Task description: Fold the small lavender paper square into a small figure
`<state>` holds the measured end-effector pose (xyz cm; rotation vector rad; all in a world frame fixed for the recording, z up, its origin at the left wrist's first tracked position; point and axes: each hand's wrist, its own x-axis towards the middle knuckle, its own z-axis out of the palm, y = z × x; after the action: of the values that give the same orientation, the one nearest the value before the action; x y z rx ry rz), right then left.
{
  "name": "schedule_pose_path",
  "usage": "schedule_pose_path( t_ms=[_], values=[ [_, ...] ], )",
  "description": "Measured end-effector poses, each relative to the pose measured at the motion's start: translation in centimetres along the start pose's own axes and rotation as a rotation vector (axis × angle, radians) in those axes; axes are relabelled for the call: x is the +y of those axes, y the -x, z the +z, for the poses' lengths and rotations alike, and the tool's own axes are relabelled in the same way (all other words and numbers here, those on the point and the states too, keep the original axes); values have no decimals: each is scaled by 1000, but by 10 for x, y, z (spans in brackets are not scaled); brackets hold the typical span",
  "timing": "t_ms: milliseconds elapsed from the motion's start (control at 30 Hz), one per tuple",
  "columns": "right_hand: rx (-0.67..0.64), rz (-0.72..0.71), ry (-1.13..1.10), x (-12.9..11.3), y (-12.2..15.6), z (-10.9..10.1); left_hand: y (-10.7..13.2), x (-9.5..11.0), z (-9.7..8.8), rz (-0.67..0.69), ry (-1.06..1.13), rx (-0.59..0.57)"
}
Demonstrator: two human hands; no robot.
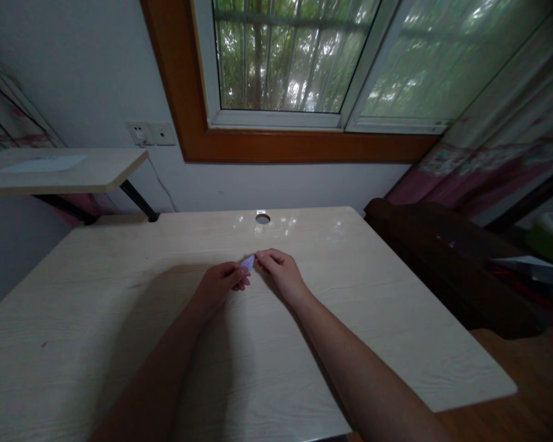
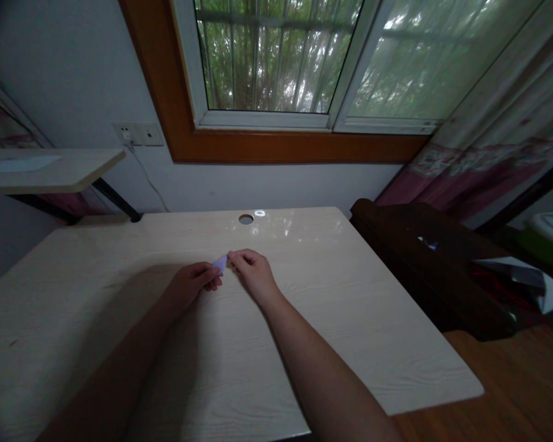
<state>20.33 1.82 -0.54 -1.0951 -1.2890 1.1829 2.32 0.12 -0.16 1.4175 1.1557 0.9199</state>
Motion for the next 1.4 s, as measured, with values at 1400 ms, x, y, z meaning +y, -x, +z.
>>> schedule_pose_path(
  t_ms=[1400],
  values=[
    [-81,-3,38,9,-3,2,1,-1,-2,23,8,4]
  ],
)
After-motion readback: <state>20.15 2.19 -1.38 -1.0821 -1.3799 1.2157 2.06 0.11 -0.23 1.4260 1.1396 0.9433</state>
